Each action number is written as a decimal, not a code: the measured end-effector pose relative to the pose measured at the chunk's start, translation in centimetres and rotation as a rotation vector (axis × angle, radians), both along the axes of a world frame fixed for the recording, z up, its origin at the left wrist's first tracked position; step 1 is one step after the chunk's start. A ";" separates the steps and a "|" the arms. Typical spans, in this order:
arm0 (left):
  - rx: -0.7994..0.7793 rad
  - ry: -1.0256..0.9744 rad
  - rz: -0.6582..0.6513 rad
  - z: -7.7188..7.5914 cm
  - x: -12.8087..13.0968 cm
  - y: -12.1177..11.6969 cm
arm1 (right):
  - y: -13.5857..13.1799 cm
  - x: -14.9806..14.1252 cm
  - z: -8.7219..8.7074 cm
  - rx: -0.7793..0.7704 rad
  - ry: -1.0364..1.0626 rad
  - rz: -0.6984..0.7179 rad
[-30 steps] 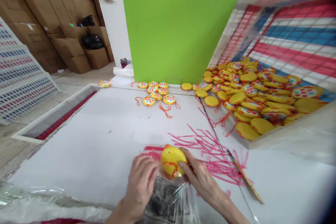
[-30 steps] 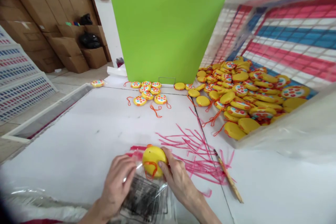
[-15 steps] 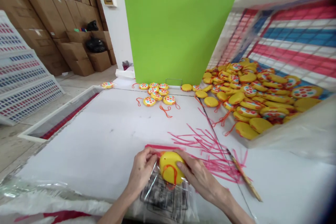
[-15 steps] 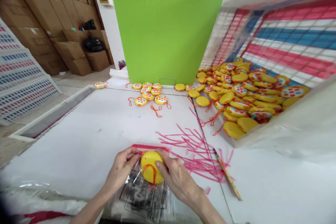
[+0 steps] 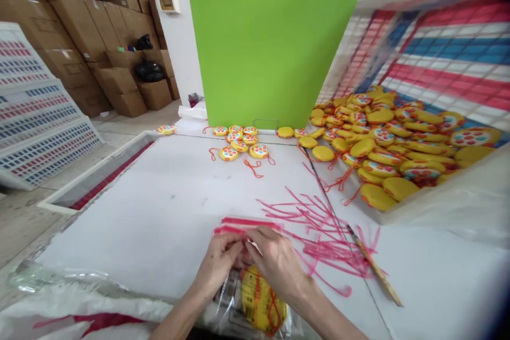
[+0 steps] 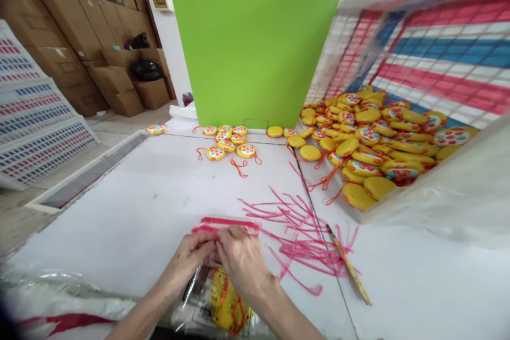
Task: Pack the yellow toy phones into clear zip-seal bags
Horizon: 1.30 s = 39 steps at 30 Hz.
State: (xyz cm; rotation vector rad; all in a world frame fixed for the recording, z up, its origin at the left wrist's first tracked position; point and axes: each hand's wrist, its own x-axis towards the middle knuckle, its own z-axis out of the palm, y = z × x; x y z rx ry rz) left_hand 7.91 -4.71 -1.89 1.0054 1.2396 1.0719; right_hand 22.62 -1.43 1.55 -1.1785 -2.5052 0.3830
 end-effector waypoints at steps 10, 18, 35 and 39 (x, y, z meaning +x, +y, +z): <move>0.177 0.396 0.009 1.0 0.6 -1.1 | 1.6 0.1 -1.3 0.030 0.134 -0.103; -0.031 0.117 0.041 -0.1 0.2 -0.8 | 1.1 4.8 -0.1 -0.056 0.238 -0.214; -0.024 0.110 0.054 -0.1 -0.5 -0.9 | 3.2 11.8 -2.6 -0.051 0.066 -0.500; 0.004 0.066 0.056 -0.6 -1.0 -0.8 | 2.8 19.9 -3.9 0.019 -0.091 -0.688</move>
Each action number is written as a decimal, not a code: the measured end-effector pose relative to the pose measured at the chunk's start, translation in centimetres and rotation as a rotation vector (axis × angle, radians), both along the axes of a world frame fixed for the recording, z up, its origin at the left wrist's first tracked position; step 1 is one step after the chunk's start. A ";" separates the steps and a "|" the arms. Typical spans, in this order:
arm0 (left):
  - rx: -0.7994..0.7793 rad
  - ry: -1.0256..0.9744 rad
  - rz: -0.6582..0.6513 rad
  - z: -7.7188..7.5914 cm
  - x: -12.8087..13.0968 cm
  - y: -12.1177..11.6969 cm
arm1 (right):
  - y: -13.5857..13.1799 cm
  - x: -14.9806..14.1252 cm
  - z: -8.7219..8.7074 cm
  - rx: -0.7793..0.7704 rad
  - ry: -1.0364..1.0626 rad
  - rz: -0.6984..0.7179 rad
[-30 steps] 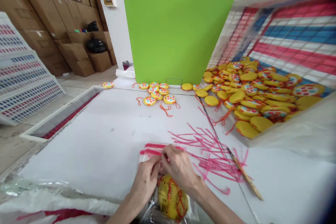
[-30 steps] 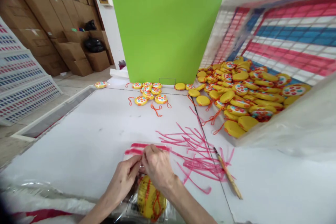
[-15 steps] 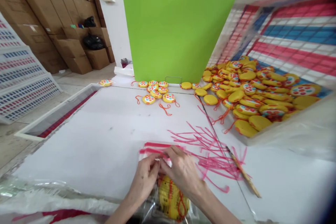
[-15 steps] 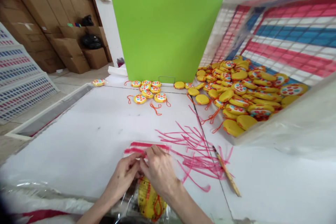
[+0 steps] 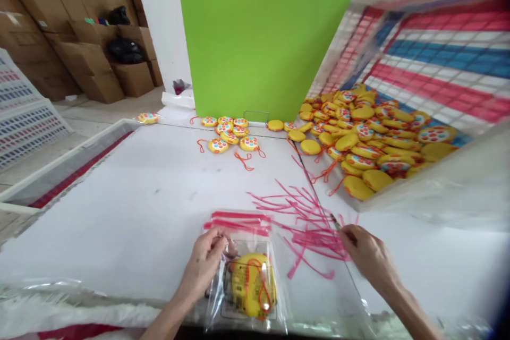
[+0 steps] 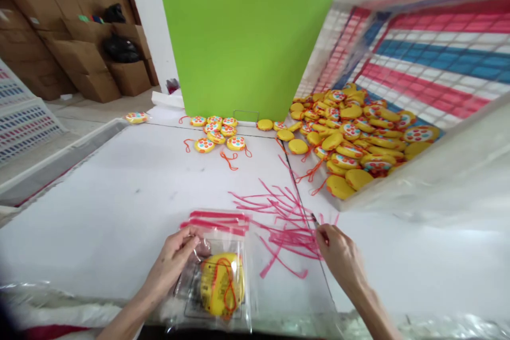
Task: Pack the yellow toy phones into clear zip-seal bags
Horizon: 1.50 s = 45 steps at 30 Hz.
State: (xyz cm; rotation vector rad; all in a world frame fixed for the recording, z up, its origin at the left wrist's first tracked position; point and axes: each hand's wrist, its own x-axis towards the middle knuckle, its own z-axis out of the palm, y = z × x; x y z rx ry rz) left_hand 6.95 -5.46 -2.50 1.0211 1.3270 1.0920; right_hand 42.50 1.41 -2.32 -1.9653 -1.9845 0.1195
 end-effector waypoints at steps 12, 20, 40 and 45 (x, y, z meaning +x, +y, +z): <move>-0.049 -0.100 -0.015 0.1 -0.2 -0.2 | -2.5 -5.0 4.3 -0.095 0.159 0.309; -0.068 -0.071 0.020 0.6 -0.1 -0.3 | -0.7 -12.1 3.1 -0.366 0.473 0.451; -0.120 -0.137 0.066 -0.8 -1.7 -1.2 | -0.5 -14.0 0.2 -0.459 0.884 0.559; -0.126 -0.201 0.102 -0.1 -1.4 -1.0 | -0.7 -14.1 -0.1 -0.533 0.824 0.545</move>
